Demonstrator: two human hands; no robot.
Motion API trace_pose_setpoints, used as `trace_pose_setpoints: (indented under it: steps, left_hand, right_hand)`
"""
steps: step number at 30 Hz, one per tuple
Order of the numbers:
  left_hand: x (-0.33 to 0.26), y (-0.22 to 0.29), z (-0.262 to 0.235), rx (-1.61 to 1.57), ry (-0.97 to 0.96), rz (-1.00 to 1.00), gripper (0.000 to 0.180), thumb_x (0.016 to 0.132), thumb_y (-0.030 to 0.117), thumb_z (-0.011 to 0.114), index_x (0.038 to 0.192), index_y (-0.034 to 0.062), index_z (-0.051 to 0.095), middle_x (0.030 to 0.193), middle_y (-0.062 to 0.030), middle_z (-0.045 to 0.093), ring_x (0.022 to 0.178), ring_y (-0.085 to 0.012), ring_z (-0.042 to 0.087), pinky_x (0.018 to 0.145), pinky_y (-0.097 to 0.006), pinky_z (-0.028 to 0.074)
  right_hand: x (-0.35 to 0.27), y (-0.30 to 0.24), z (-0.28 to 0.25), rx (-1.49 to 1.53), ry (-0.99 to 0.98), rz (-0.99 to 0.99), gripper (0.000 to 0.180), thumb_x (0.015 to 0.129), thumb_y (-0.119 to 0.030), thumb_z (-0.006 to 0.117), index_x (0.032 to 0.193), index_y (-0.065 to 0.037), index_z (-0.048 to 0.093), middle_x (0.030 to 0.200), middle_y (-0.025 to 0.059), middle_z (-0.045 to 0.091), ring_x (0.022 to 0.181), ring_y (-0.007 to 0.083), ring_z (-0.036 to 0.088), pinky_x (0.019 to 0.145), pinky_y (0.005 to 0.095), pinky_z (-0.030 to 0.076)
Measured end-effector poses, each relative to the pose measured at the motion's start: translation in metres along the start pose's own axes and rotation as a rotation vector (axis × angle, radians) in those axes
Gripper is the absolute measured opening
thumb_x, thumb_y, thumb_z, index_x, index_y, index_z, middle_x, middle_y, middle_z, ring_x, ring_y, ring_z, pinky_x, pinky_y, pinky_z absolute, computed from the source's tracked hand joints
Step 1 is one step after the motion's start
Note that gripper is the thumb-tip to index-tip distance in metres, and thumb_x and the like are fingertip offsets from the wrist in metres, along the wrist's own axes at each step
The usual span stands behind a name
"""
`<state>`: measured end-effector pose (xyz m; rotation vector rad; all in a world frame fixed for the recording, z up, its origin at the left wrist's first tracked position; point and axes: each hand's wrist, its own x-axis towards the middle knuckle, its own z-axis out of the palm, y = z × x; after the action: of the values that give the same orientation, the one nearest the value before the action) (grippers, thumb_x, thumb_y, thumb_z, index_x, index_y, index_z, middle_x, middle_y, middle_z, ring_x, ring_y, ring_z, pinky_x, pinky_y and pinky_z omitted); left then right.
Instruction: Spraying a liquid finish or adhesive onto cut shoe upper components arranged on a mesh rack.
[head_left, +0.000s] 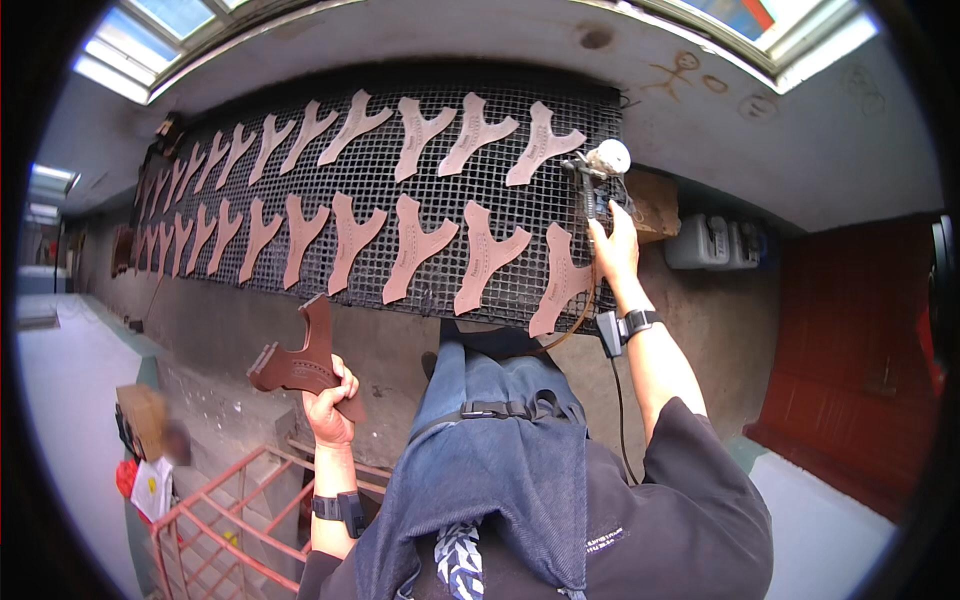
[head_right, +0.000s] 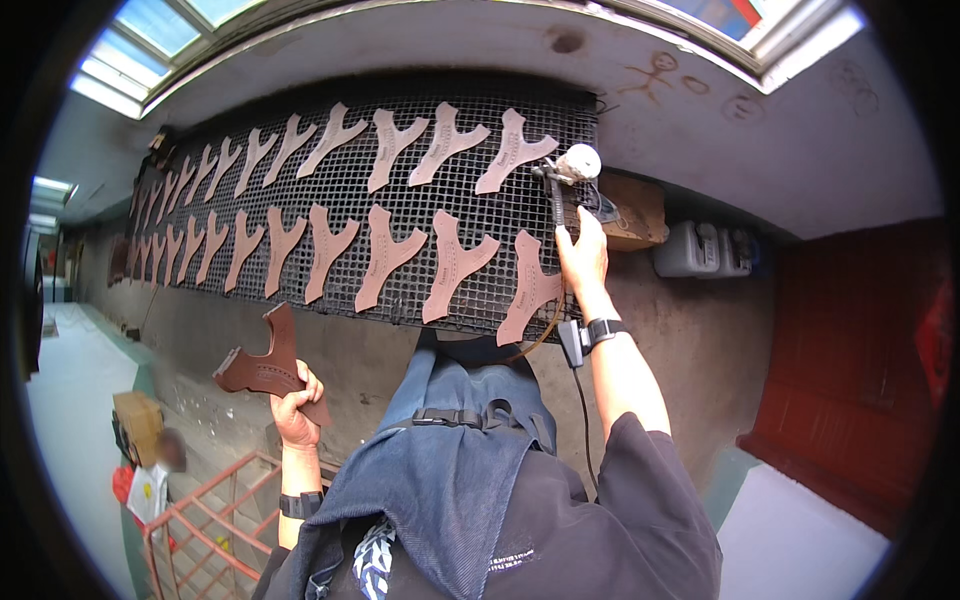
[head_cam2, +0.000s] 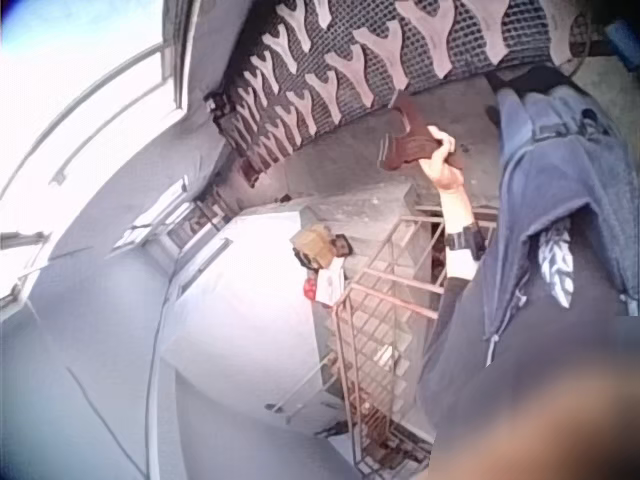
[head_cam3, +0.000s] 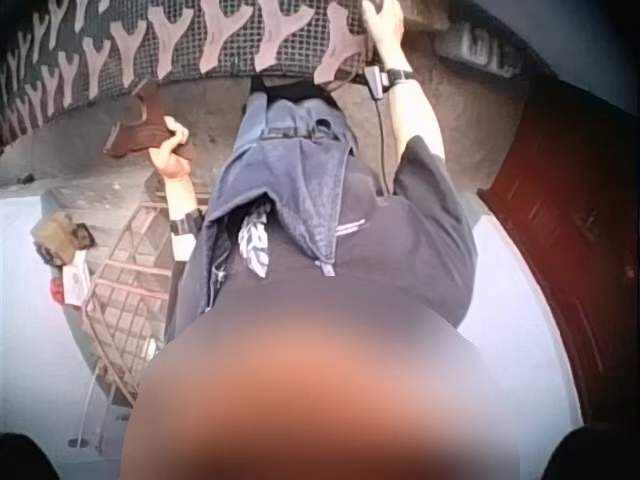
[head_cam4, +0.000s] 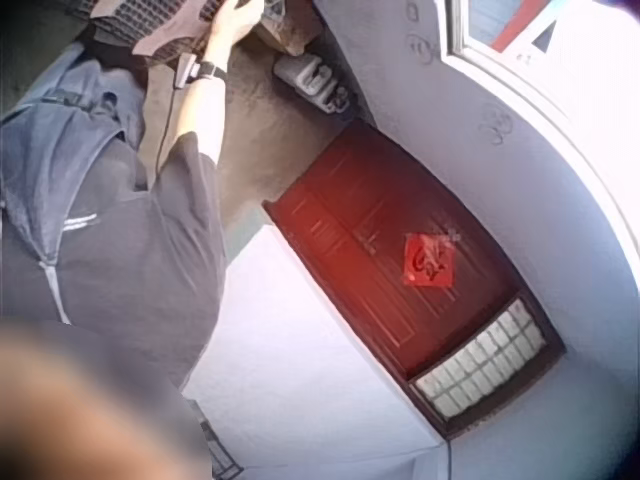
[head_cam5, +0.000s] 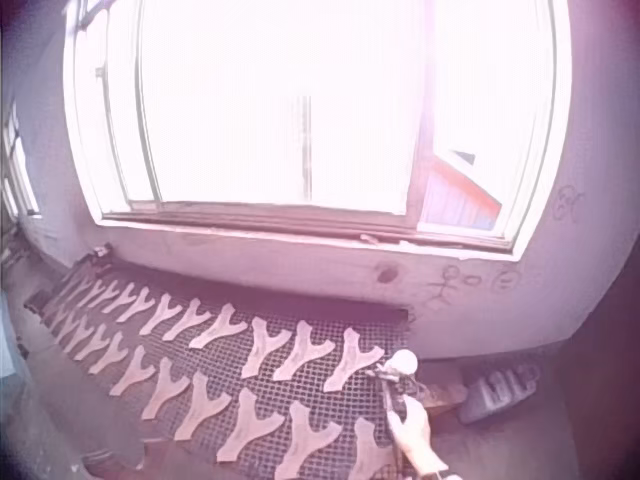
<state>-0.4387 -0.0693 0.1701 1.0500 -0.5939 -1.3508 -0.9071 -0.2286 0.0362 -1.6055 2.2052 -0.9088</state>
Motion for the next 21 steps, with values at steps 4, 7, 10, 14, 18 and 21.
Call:
trace_pose_setpoints:
  steps: [4,7,10,14,18,21]
  left_hand:
    - [-0.031,-0.004,0.007,0.008,0.139,-0.067,0.057,0.074,0.008,0.058,0.128,-0.0063,0.048,0.09,-0.008,0.049,0.069,-0.0125,0.043,0.065,-0.025,0.038]
    - [-0.062,-0.016,-0.004,-0.056,0.153,-0.088,0.059,0.076,0.012,0.063,0.13,-0.007,0.049,0.091,-0.0064,0.051,0.071,-0.0126,0.043,0.066,-0.025,0.037]
    - [-0.088,-0.028,-0.003,0.079,0.244,-0.072,0.044,0.081,0.01,0.063,0.121,-0.0071,0.055,0.086,-0.0052,0.052,0.073,-0.0135,0.047,0.065,-0.027,0.039]
    - [-0.106,-0.036,-0.013,0.258,0.306,-0.254,0.032,0.091,0.01,0.059,0.119,-0.0064,0.059,0.085,-0.0043,0.055,0.072,-0.0128,0.048,0.065,-0.027,0.04]
    - [-0.094,-0.043,-0.016,0.186,0.196,-0.292,0.04,0.101,0.024,0.054,0.128,-0.0053,0.058,0.087,-0.0045,0.061,0.071,-0.0135,0.054,0.068,-0.027,0.044]
    - [-0.076,-0.044,-0.011,0.194,-0.001,-0.219,0.039,0.103,0.021,0.05,0.132,-0.0049,0.056,0.1,-0.0086,0.068,0.091,-0.0157,0.065,0.084,-0.028,0.052]
  right_hand:
    - [0.059,0.008,0.027,0.483,-0.119,0.242,0.058,0.087,-0.033,0.073,0.131,0.003,0.06,0.12,0.0159,0.068,0.11,0.0248,0.064,0.098,0.0346,0.047]
    - [0.092,0.017,0.04,0.891,-0.386,0.438,0.037,0.088,-0.027,0.076,0.114,-0.002,0.067,0.1,0.0056,0.069,0.086,0.0129,0.067,0.068,0.0283,0.053]
    - [0.109,0.009,0.047,0.979,-0.435,0.632,0.029,0.088,-0.026,0.077,0.106,-0.006,0.067,0.09,0.0027,0.069,0.07,0.0143,0.067,0.052,0.0275,0.053]
    - [0.119,0.007,0.054,0.854,-0.507,0.658,0.026,0.09,-0.034,0.073,0.099,-0.01,0.068,0.078,-0.0027,0.065,0.064,0.009,0.06,0.05,0.0244,0.047]
    - [0.114,-0.011,0.047,0.741,-0.423,0.611,0.028,0.094,-0.042,0.066,0.087,-0.015,0.066,0.069,-0.0087,0.056,0.057,0.0041,0.049,0.046,0.0212,0.038]
    - [0.103,-0.045,0.023,0.87,-0.396,0.628,0.03,0.094,-0.044,0.066,0.087,-0.015,0.065,0.07,-0.0082,0.055,0.057,0.0043,0.048,0.045,0.0208,0.036]
